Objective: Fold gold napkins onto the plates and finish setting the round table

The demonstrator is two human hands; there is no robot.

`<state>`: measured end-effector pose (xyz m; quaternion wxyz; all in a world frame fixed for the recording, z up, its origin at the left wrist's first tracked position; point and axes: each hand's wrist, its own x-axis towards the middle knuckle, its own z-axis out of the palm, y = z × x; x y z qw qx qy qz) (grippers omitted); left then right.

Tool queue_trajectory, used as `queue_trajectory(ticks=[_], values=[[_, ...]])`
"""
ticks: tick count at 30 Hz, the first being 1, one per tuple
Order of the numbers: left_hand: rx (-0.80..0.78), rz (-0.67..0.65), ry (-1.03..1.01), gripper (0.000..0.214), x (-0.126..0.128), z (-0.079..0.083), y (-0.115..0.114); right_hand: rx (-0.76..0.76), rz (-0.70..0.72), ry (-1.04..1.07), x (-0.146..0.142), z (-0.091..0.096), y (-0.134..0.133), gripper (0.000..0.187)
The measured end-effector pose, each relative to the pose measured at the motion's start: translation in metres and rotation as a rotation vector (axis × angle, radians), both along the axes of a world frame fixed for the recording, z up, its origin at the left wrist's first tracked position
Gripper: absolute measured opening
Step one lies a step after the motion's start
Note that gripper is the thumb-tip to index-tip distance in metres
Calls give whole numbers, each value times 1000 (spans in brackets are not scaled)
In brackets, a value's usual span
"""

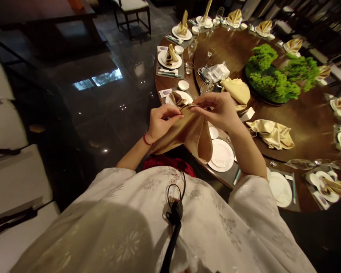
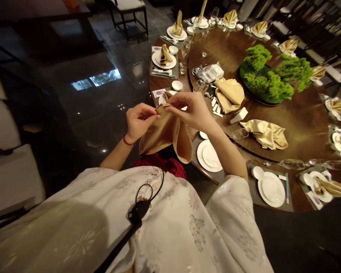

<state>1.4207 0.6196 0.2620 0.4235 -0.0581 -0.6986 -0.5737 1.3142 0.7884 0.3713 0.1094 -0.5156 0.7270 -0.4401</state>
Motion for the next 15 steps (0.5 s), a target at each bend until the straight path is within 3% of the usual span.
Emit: queue_trajectory(ticks=[4, 7, 11, 15], values=[[49, 140, -32, 23, 21, -20, 1, 5, 39, 6, 0, -6, -11, 31], [29, 166, -87, 24, 30, -33, -1, 23, 70, 20, 2, -5, -16, 31], [-92, 85, -158, 27, 34, -56, -10, 20, 63, 92, 3, 7, -15, 25], [-160, -46, -209, 31, 30, -91, -19, -41, -51, 172, -3, 30, 3, 20]])
